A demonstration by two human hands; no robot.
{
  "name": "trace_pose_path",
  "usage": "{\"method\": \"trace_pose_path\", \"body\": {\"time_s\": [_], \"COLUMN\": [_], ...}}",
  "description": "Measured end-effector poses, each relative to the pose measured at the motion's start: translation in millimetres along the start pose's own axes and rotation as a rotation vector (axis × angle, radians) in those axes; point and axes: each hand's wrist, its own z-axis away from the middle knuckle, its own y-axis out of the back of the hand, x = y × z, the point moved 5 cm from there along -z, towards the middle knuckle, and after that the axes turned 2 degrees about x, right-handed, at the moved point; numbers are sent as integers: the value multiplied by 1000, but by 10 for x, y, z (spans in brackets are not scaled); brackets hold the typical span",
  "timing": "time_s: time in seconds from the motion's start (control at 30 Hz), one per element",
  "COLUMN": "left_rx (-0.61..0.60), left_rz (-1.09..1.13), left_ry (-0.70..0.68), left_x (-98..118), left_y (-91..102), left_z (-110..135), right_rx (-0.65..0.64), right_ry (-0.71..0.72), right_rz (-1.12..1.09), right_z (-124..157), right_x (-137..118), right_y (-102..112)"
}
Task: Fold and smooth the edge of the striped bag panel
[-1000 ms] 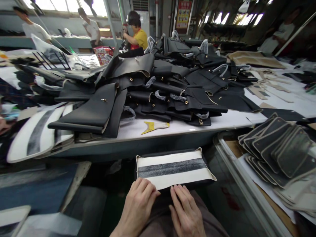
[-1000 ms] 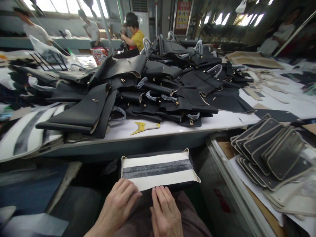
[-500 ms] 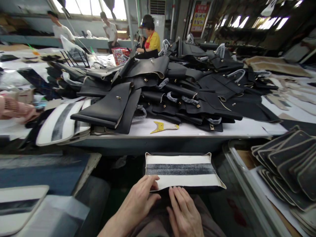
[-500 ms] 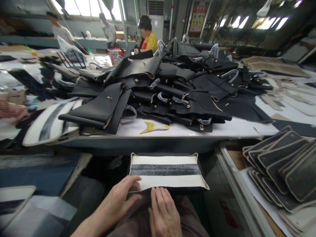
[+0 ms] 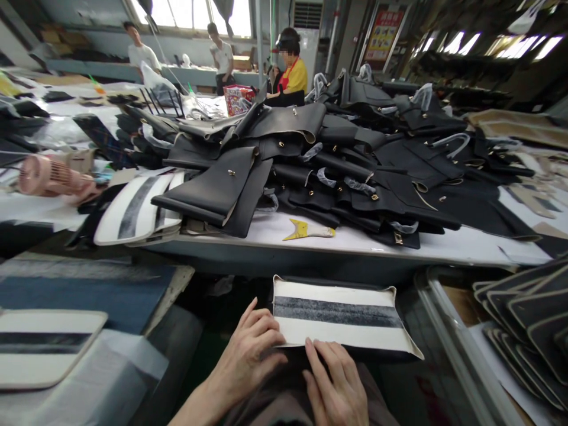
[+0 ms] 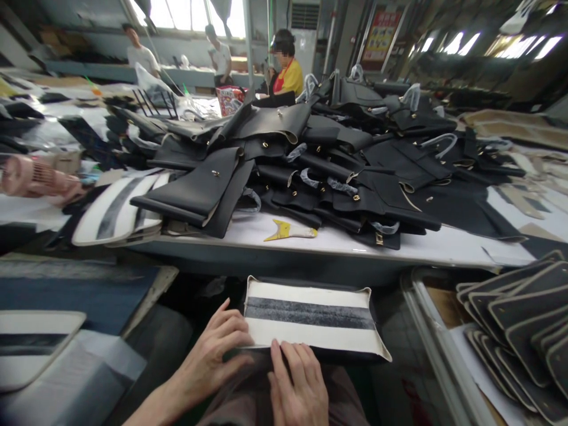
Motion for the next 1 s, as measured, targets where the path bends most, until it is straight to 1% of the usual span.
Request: {"method": "trace_pose_path", "body": {"time_s": [0.1,0.27,0.37,0.5,0.63,0.73,0.9,1.0], "left_rx": [26,-5,-10,14,15,18,74,72], "left_rz": [16,-13,-37,-56,-77,-75,-57,-55], "left_ry": [50,106,107,88,76,69,43,45], "left_x": [-2,38,48,40,38,43,38,30], "left_y": [-17,-69,-82,-93,-113,-128,-142,-153], "left_z": [15,37,55,79,93,102,108,102], "right_rx": [-14,63,85,44,-1,-33,-80,-89], "right_ry": [-76,-153,-124,-78,-80,-70,-4,-15], "right_rz": [-66,-313,-410,-503,-522,-517,-530,-555], "right_z": [-130,-214,-198,-201,-243,-223,-146,-205], "right_x": [-5,4,7,-1,1,1,-5,7], "right_y": [-68,-140,-150,-142,-134,-146,-151,-122]}}
